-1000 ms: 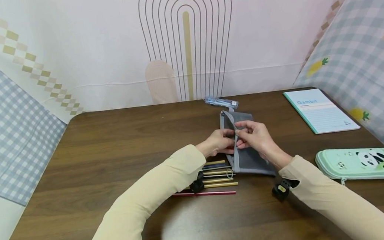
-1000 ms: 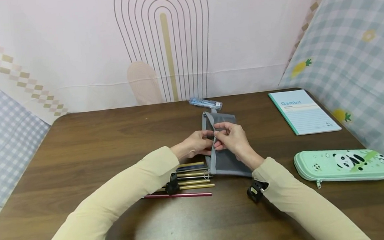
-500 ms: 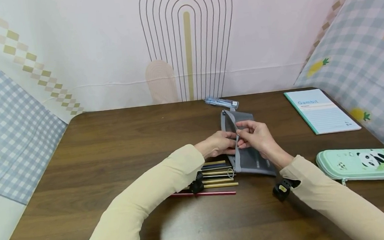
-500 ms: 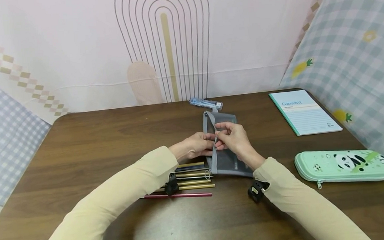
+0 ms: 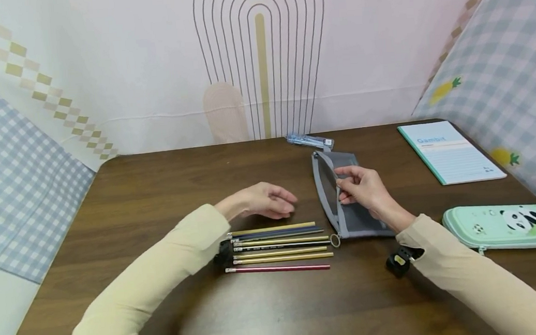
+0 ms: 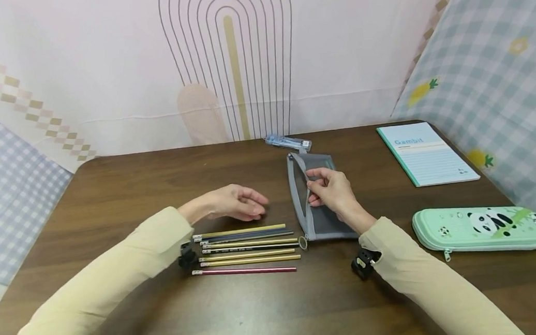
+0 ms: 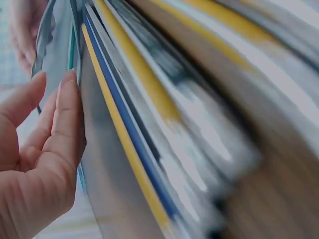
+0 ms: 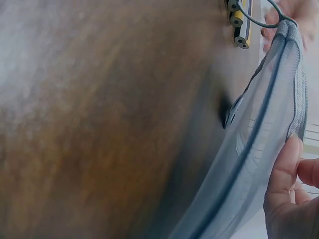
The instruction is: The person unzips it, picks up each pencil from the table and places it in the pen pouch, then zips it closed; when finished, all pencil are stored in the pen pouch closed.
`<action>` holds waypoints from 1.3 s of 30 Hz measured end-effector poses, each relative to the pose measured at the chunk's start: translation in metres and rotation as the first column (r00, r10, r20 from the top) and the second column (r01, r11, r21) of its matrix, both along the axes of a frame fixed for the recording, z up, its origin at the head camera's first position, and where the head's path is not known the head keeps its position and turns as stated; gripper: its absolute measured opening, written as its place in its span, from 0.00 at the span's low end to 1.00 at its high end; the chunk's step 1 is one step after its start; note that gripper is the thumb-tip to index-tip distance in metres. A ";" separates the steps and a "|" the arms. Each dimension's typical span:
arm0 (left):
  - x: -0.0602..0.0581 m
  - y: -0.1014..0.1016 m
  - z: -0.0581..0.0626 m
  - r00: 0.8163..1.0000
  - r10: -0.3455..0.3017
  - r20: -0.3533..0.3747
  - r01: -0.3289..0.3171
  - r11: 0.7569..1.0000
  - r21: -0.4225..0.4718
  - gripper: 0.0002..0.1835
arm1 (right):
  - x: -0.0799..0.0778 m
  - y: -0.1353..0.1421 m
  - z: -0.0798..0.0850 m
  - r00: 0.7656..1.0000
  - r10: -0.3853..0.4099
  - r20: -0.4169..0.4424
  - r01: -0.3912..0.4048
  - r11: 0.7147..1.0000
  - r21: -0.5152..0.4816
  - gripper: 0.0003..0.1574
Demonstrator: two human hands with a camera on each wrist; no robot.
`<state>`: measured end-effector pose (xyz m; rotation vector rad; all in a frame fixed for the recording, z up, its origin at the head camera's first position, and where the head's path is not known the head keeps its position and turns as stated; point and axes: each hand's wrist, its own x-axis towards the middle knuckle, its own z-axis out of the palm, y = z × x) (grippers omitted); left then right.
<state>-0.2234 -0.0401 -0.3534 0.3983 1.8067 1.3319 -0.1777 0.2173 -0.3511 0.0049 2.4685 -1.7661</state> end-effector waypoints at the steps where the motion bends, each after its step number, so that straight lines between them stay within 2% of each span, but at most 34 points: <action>1: 0.001 -0.008 0.000 1.000 -0.019 -0.024 0.018 0.999 -0.032 0.21 | 0.000 0.001 0.000 1.000 0.002 -0.001 -0.002 1.000 0.005 0.24; 5: 0.003 -0.028 -0.001 0.986 -0.111 -0.120 0.096 0.988 -0.120 0.18 | 0.000 0.005 0.002 1.000 0.000 -0.007 0.000 1.000 0.002 0.24; 9: 0.006 -0.035 -0.002 0.964 -0.177 -0.201 0.148 0.978 -0.148 0.17 | 0.001 0.008 0.005 1.000 -0.007 -0.019 0.006 1.000 -0.008 0.24; 17: 0.013 -0.036 -0.003 0.905 -0.240 -0.351 0.165 0.959 -0.229 0.13 | 0.001 0.007 0.004 1.000 -0.008 -0.018 0.008 1.000 -0.006 0.24; 21: 0.015 -0.036 -0.002 0.859 -0.273 -0.433 0.161 0.947 -0.277 0.11 | 0.001 0.006 0.002 1.000 -0.009 -0.014 0.009 1.000 -0.001 0.24; 26: 0.016 -0.036 -0.001 0.790 -0.305 -0.533 0.140 0.934 -0.328 0.10 | 0.002 0.006 0.002 1.000 -0.003 -0.017 0.003 1.000 0.001 0.24; 31: 0.012 -0.038 -0.001 0.749 -0.317 -0.581 0.106 0.924 -0.368 0.09 | 0.003 0.004 0.001 1.000 -0.004 -0.023 0.004 1.000 -0.005 0.24; 32: 0.011 -0.039 -0.001 0.750 -0.314 -0.582 0.099 0.924 -0.370 0.10 | 0.003 0.004 0.001 1.000 -0.002 -0.023 0.002 1.000 -0.006 0.24; 33: 0.009 -0.040 -0.001 0.758 -0.303 -0.577 0.092 0.926 -0.366 0.10 | 0.003 0.003 0.001 1.000 -0.002 -0.022 0.002 1.000 -0.006 0.24; 35: 0.006 -0.041 0.000 0.785 -0.265 -0.559 0.077 0.938 -0.337 0.09 | 0.003 0.002 0.001 1.000 0.002 -0.021 -0.002 1.000 -0.005 0.24; 37: 0.002 -0.041 0.001 0.838 -0.201 -0.507 0.058 0.957 -0.285 0.10 | 0.003 0.000 0.001 1.000 0.003 -0.020 -0.003 1.000 -0.004 0.24; 39: -0.001 -0.037 0.001 0.896 -0.132 -0.425 0.042 0.976 -0.214 0.11 | 0.002 0.000 0.001 1.000 0.000 -0.019 -0.001 1.000 -0.005 0.24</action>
